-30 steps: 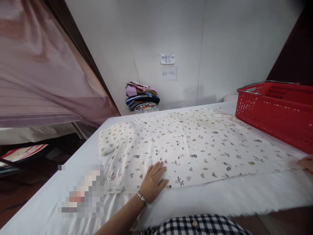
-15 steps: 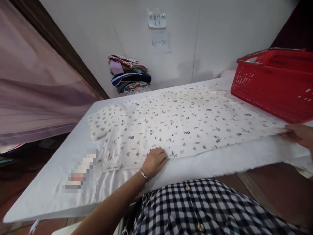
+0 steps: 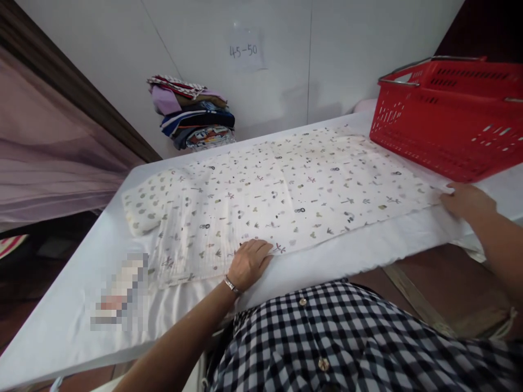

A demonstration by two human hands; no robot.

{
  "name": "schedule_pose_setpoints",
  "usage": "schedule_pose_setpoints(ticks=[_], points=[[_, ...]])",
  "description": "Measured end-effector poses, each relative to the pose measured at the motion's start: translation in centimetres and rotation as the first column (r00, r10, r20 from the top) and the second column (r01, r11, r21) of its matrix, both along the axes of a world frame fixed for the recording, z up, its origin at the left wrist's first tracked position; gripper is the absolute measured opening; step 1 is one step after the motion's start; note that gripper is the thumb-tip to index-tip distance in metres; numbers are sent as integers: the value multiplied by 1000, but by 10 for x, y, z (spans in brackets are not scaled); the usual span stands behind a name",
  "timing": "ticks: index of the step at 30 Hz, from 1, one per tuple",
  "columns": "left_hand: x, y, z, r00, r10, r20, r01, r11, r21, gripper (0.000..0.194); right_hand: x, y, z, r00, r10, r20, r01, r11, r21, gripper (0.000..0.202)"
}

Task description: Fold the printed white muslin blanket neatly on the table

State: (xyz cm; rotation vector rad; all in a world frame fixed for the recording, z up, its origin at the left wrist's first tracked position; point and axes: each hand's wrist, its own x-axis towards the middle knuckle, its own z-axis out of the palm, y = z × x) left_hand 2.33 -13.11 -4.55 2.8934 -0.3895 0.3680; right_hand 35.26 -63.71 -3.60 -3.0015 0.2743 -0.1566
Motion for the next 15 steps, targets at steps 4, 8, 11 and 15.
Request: schedule_pose_setpoints(ticks=[4,8,11,15], points=[[11,-11,3,1000,-18,-5,18,999,40,20,-21,31,2,962,268,56,-267,963,-25,35],[29,-27,3,999,-32,-27,35,995,91,17,-61,82,-7,637,763,107,-769,620,157,22],[42,-37,3,999,-31,-31,35,991,132,16,-81,112,-14,385,910,155,-921,369,121,26],[51,-44,2,999,-30,-13,31,987,158,15,-84,126,-12,229,962,148,-973,230,7,30]])
